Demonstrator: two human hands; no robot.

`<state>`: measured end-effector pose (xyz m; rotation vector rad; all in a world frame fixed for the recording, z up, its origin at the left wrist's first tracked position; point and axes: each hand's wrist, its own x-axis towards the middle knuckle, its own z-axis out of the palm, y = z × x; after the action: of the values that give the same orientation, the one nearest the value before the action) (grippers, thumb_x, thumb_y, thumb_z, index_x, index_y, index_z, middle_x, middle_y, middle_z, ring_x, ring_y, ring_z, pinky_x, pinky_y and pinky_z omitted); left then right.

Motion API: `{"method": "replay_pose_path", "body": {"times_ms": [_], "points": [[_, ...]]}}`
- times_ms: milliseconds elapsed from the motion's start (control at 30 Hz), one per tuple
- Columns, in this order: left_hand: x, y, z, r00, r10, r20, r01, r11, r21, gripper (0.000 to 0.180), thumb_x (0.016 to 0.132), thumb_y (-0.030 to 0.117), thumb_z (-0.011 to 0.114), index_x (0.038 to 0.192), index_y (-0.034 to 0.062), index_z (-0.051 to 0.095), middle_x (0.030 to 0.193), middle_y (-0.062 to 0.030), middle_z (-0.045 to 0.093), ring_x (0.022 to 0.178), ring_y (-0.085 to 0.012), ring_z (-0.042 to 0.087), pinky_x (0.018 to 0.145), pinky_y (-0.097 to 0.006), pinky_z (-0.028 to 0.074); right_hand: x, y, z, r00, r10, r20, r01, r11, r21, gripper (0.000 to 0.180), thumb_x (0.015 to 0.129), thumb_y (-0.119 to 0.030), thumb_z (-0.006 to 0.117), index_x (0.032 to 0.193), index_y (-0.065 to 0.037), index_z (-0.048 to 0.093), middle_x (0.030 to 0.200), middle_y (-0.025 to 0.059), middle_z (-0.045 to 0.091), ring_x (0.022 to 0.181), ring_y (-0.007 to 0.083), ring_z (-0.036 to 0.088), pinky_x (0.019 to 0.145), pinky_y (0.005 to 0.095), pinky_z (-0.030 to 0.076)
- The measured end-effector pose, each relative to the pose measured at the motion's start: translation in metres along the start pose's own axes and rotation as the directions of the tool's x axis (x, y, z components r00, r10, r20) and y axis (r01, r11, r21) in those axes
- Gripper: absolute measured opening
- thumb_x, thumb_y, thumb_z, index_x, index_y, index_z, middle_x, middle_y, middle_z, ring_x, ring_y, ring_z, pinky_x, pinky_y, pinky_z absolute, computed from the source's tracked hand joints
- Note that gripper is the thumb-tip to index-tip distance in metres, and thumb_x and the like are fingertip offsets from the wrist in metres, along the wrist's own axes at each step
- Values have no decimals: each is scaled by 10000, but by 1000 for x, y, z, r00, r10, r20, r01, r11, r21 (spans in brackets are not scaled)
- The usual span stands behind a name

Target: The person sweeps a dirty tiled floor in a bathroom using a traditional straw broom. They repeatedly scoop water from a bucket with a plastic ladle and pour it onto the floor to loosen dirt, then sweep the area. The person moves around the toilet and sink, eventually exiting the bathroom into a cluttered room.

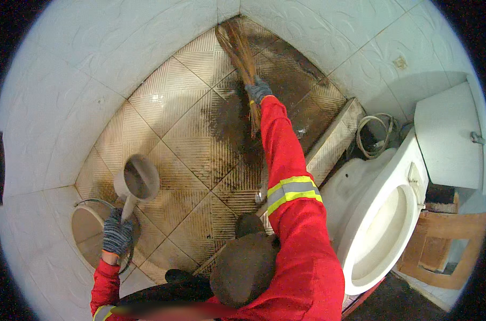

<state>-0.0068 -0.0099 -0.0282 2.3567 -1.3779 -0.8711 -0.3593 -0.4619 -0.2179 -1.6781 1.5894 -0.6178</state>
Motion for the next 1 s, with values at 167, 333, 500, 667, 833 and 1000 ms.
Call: {"method": "replay_pose_path", "body": {"times_ms": [167, 333, 500, 667, 833, 1000], "points": [[-11, 5, -5, 999, -47, -11, 46, 999, -17, 388, 667, 106, 604, 994, -68, 490, 827, -205, 583, 742, -306, 569, 683, -366, 447, -53, -17, -9, 982, 181, 46, -179, 844, 505, 647, 787, -201, 613, 1322, -27, 294, 1201, 159, 491, 1039, 197, 501, 872, 277, 394], [-24, 0, -12, 999, -46, 6, 45, 999, 27, 356, 665, 84, 595, 976, -58, 496, 793, -192, 588, 700, -296, 568, 662, -351, 453, -79, -53, 8, 991, -135, 23, 121, 941, 315, 610, 818, -209, 570, 1329, -39, 283, 1148, 139, 535, 1019, 174, 512, 854, 277, 404], [-1, 20, 3, 1000, 5, 24, -3, 998, -63, 319, 671, 80, 592, 946, -56, 504, 767, -184, 576, 676, -284, 553, 645, -333, 450, 60, -26, 18, 999, 25, 32, -33, 952, 305, 627, 795, -241, 588, 1330, -85, 299, 1128, 122, 549, 985, 208, 544, 809, 295, 439], [-6, 15, 2, 998, -44, 51, 47, 996, -73, 305, 659, 103, 614, 903, -54, 519, 737, -179, 571, 667, -271, 555, 627, -336, 448, 52, -16, 19, 980, 199, 29, -187, 849, 493, 597, 812, -232, 567, 1325, -82, 302, 1079, 111, 562, 902, 208, 561, 760, 290, 463], [-17, 20, -7, 999, 9, 50, -8, 1000, -12, 293, 673, 109, 608, 910, -43, 525, 771, -178, 583, 689, -274, 563, 632, -345, 445, -55, -54, 39, 993, -25, -114, 75, 884, 462, 571, 795, -157, 590, 1291, -18, 345, 1108, 141, 539, 923, 204, 549, 791, 288, 449], [-20, 15, -8, 999, -42, 3, 42, 995, -92, 260, 665, 95, 596, 881, -35, 535, 747, -168, 584, 660, -267, 566, 603, -343, 449, -35, -99, 84, 992, -126, 12, 111, 910, 400, 602, 784, -170, 604, 1294, -2, 331, 1117, 142, 536, 974, 216, 526, 835, 293, 420]]}}
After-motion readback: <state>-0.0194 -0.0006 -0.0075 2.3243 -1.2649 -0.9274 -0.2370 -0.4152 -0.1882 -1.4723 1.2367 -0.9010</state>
